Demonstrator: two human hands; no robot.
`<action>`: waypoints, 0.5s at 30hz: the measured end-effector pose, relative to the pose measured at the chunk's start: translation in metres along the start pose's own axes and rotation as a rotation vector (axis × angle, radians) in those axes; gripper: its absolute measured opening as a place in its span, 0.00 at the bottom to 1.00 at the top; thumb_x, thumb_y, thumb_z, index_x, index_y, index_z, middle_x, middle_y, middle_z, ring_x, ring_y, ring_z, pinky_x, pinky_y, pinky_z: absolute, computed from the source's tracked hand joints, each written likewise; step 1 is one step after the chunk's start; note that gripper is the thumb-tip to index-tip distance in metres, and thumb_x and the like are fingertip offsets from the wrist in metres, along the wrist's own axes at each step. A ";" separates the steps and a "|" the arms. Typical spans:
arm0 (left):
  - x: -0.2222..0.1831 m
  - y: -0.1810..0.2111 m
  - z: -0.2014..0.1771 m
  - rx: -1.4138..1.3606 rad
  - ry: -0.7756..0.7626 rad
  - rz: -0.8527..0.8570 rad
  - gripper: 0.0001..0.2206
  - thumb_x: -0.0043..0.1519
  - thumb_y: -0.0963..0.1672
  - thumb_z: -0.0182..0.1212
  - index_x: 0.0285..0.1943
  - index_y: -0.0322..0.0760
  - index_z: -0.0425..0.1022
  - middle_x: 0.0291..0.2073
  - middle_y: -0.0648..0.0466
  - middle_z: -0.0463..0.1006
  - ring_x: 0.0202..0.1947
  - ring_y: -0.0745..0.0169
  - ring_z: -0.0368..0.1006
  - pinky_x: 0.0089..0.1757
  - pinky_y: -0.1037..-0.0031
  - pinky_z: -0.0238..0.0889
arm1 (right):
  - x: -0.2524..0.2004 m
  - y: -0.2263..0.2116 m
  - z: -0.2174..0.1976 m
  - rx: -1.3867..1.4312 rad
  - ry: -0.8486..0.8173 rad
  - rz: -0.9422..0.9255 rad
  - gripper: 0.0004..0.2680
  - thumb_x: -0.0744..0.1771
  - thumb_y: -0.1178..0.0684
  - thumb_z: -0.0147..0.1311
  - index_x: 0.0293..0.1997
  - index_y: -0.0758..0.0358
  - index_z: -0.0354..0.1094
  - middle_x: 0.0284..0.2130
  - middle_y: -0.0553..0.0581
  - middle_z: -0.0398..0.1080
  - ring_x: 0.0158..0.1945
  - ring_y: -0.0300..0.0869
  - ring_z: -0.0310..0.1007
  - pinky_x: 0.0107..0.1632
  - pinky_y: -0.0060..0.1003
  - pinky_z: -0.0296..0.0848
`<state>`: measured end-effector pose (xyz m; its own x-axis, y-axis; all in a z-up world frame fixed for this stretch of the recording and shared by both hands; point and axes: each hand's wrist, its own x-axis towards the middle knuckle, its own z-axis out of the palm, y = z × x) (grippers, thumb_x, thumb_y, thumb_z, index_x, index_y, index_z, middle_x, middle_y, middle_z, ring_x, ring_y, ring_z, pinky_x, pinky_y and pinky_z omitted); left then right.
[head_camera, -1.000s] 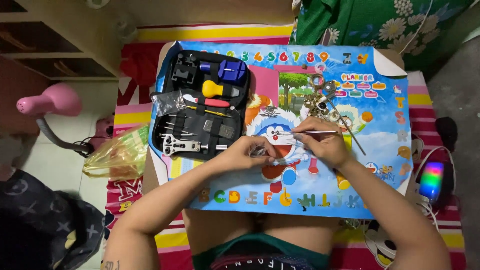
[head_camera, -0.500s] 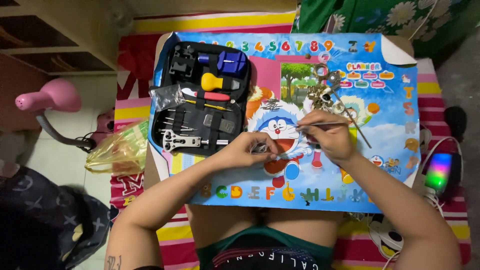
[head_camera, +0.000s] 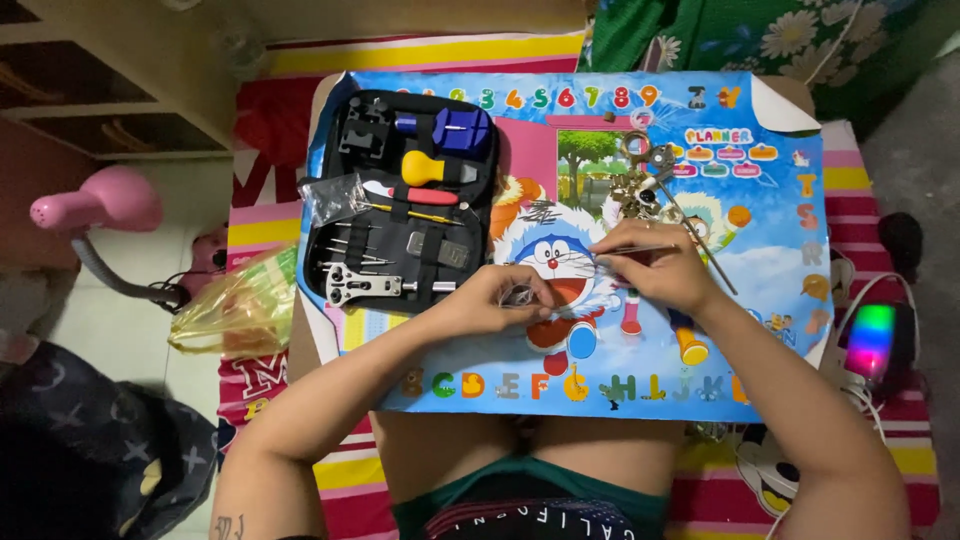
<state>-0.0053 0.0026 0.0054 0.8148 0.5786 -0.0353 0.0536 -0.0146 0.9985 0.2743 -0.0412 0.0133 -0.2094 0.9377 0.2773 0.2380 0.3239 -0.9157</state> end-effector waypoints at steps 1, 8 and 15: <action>0.001 0.000 -0.001 -0.002 0.001 -0.008 0.06 0.59 0.42 0.70 0.42 0.37 0.81 0.27 0.50 0.82 0.33 0.65 0.78 0.42 0.71 0.71 | 0.002 0.003 -0.004 -0.025 -0.022 0.020 0.06 0.62 0.68 0.62 0.39 0.68 0.79 0.30 0.64 0.78 0.31 0.45 0.77 0.37 0.36 0.73; 0.005 -0.008 0.002 0.094 -0.013 0.036 0.06 0.58 0.42 0.71 0.42 0.39 0.82 0.28 0.49 0.82 0.35 0.59 0.77 0.43 0.67 0.69 | 0.004 0.011 0.002 0.045 0.035 0.103 0.05 0.63 0.69 0.61 0.38 0.69 0.80 0.28 0.63 0.77 0.28 0.41 0.74 0.33 0.34 0.74; 0.005 -0.002 0.002 0.073 -0.017 0.009 0.06 0.57 0.42 0.71 0.41 0.38 0.84 0.29 0.49 0.83 0.35 0.60 0.76 0.43 0.68 0.68 | 0.002 0.007 0.005 0.145 0.061 0.092 0.04 0.64 0.69 0.60 0.39 0.72 0.79 0.26 0.60 0.75 0.26 0.36 0.72 0.29 0.31 0.75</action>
<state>-0.0004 0.0042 0.0030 0.8252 0.5642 -0.0274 0.0873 -0.0794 0.9930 0.2709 -0.0372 0.0059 -0.1341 0.9699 0.2034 0.1135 0.2189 -0.9691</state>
